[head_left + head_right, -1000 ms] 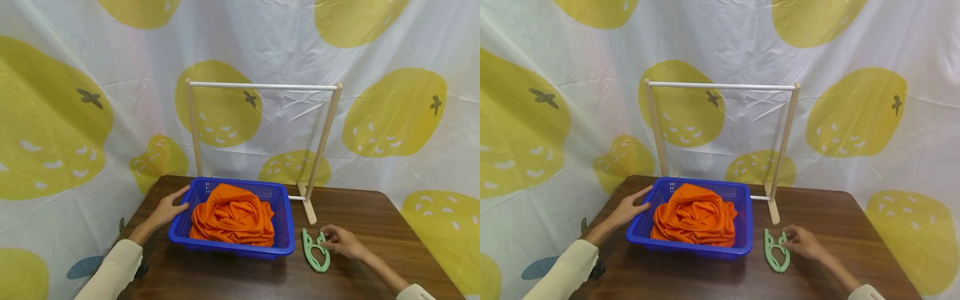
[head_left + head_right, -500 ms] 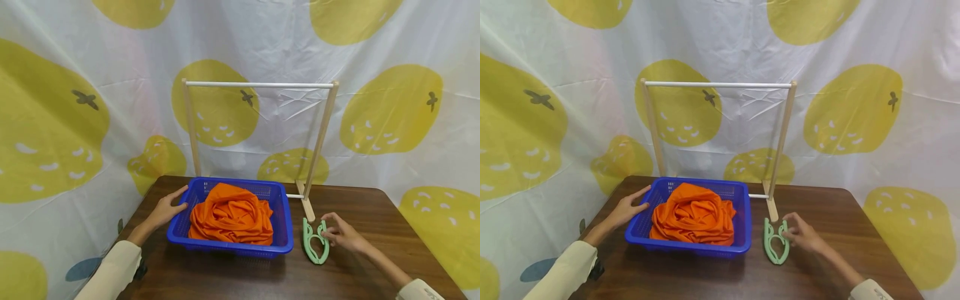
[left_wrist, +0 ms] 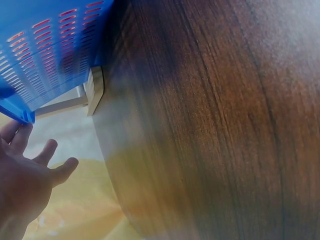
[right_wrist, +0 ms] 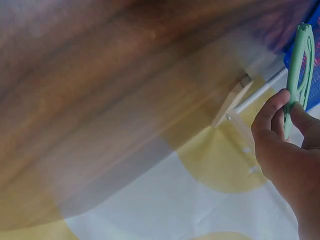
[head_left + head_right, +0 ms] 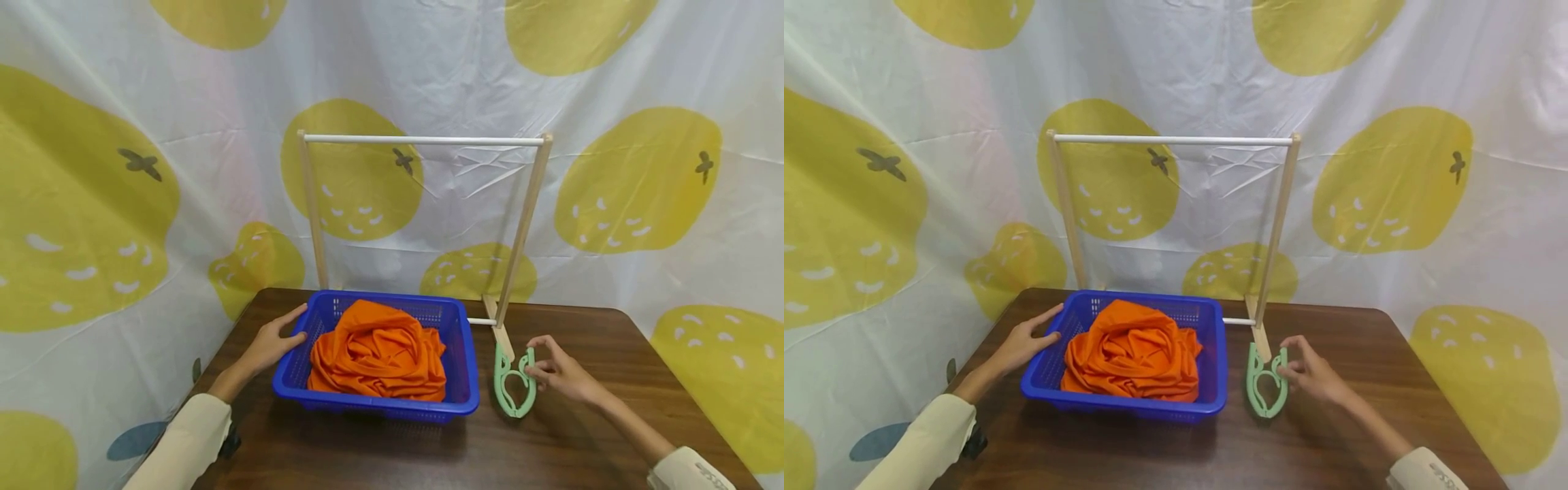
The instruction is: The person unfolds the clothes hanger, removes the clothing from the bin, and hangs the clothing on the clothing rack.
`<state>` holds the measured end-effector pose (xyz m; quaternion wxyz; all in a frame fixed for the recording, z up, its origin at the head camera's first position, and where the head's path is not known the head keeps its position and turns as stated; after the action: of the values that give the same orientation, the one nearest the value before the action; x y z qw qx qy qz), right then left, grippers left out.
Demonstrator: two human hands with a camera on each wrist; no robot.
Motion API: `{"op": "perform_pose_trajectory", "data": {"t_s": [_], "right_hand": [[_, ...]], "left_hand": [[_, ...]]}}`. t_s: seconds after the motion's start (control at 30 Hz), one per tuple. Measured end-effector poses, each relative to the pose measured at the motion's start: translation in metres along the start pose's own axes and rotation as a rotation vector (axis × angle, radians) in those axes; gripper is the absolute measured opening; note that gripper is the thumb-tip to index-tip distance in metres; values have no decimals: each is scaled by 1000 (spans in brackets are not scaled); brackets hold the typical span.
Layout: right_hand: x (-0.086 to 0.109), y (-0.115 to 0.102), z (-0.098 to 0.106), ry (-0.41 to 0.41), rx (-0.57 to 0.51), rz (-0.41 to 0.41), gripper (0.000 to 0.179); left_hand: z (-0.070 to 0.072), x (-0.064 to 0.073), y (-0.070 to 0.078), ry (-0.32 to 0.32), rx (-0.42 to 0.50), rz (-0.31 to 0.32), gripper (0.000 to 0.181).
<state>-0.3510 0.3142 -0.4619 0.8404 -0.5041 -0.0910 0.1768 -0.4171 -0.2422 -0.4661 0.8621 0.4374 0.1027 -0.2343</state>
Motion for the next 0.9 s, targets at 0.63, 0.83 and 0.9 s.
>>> {"op": "perform_pose_trajectory", "data": {"t_s": [0.63, 0.83, 0.9], "right_hand": [[-21, -48, 36, 83, 92, -10, 50], [-32, -67, 43, 89, 117, -7, 57], [-36, -72, 44, 84, 107, -19, 57]], "left_hand": [[1, 0, 1, -1, -4, 2, 65], [1, -1, 1, -7, 4, 9, 65], [0, -1, 0, -11, 1, 15, 65]]}}
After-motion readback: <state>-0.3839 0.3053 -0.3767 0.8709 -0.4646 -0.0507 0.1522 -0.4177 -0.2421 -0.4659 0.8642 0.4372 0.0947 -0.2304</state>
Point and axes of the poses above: each hand's wrist, its own x-axis away from the middle knuckle, its own z-axis out of the back of the hand, y = z × x, the point moved 7 cm from there along -x, towards the middle knuckle, and after that the axes turned 13 degrees about -z, right-handed, at the moved point
